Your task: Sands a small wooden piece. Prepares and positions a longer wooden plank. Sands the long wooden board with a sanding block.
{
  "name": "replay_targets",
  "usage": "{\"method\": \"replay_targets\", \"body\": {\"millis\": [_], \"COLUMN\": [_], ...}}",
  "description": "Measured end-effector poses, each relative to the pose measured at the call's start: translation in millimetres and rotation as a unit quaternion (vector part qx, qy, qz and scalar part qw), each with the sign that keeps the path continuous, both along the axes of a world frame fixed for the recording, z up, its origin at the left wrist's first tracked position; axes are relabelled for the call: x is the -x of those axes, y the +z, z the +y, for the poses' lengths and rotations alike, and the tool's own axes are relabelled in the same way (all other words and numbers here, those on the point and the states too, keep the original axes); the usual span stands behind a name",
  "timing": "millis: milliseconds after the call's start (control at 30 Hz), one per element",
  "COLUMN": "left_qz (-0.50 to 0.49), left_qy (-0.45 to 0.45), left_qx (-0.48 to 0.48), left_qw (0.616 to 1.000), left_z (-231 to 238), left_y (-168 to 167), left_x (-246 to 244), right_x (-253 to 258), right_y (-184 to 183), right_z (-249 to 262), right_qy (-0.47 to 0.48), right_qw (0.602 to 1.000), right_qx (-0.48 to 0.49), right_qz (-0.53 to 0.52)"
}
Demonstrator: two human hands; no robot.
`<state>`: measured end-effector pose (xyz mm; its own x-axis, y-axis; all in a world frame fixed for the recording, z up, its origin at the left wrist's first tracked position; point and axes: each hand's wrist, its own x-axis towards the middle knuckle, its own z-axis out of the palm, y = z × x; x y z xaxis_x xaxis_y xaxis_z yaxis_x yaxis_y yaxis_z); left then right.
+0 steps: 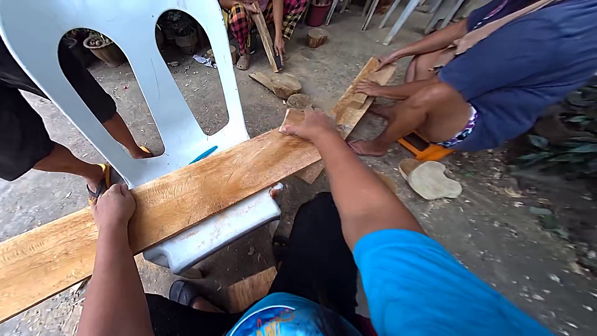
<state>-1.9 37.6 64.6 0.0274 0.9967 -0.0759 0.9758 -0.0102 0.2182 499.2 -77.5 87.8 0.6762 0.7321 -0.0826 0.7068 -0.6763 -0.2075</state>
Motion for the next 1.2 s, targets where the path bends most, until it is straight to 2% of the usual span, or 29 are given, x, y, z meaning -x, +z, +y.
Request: {"method": "replay_targets", "body": {"millis": [67, 133, 200, 267, 367, 467, 567, 667, 833, 933, 1033, 1200], "left_qz": [0.003, 0.007, 0.008, 0.005, 0.013, 0.005, 0.005, 0.003, 0.003, 0.0, 0.002, 0.01], "left_qy": [0.003, 0.004, 0.007, 0.003, 0.002, -0.013, -0.023, -0.025, -0.008, -0.007, -0.009, -0.013], "left_qx": [0.002, 0.001, -0.003, -0.004, -0.004, -0.007, 0.001, -0.002, -0.005, -0.01, -0.009, -0.014], "left_qw": [1.0, 1.0, 1.0, 1.0, 1.0, 1.0, 1.0, 1.0, 1.0, 1.0, 1.0, 1.0], "left_z": [1, 3, 4, 3, 2, 1, 0, 1, 0, 2, 2, 0], "left_y": [0, -2, -4, -4, -5, -3, -2, -1, -3, -6, -5, -4], "left_x": [-1, -1, 0, 1, 3, 6, 10, 9, 4, 4, 2, 2], "right_x": [1, 20, 64, 140, 252, 314, 292, 213, 61, 25, 61, 240], "right_y": [3, 4, 8, 18, -2, 8, 6, -1, -5, -9, -10, -3], "right_z": [-1, 0, -2, -13, -14, -17, -24, -47, -84, -88, -75, -38], "right_qy": [-0.02, 0.005, 0.08, 0.194, 0.389, 0.521, 0.541, 0.486, 0.336, 0.279, 0.302, 0.467], "right_qw": [1.0, 1.0, 0.997, 0.98, 0.918, 0.851, 0.838, 0.872, 0.941, 0.958, 0.951, 0.883], "right_qx": [0.009, -0.005, -0.016, -0.024, -0.074, -0.018, -0.016, -0.047, -0.015, -0.009, -0.028, -0.048], "right_qz": [0.001, 0.0, 0.001, 0.025, 0.006, 0.062, 0.073, 0.011, -0.045, -0.069, -0.062, -0.007]}}
